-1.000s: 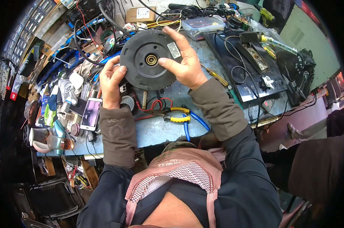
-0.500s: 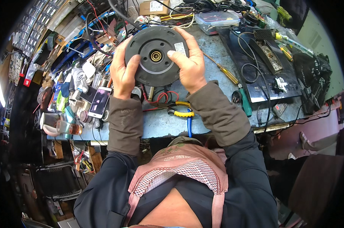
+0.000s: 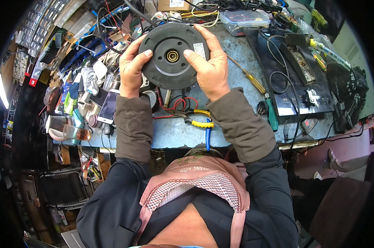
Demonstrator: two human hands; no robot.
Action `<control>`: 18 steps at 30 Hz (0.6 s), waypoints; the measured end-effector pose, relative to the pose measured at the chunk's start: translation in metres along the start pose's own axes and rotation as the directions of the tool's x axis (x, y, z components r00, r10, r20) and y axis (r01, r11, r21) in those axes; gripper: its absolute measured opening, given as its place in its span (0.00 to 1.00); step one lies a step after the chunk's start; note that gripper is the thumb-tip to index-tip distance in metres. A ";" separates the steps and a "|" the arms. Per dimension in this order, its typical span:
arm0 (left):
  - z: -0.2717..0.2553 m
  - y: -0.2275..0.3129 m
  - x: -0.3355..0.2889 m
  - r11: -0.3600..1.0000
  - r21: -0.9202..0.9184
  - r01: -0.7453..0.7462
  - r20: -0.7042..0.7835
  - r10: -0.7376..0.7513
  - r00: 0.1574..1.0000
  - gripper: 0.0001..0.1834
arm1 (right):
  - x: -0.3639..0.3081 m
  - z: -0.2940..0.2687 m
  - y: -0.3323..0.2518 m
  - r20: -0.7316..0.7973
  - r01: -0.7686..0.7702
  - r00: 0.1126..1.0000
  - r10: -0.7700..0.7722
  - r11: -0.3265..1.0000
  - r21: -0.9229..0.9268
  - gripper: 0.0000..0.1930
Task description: The person disassembles an electric kettle base, uses pliers to adjust a metal clip, and reassembles the base with a screwdriver. They then test the kettle with a multimeter and wrap the base in bubble wrap before handing it to another person.
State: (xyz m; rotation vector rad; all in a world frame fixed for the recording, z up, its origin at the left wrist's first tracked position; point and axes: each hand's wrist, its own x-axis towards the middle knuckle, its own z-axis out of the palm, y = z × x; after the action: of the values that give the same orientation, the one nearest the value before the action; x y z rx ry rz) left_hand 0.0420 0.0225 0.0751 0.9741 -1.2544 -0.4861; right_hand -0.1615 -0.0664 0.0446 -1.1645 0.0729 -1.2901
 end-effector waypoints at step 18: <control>0.001 0.008 -0.007 0.805 0.594 -0.006 -0.039 0.035 0.999 0.34 | 0.000 -0.003 0.012 -0.064 -0.016 0.998 0.016 1.000 -0.013 0.32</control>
State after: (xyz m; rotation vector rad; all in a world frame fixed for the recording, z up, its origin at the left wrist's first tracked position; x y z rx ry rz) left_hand 0.0371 0.0317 0.0779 1.4882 -1.4033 -0.0321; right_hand -0.1549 -0.0698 0.0344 -1.1314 0.1379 -1.3147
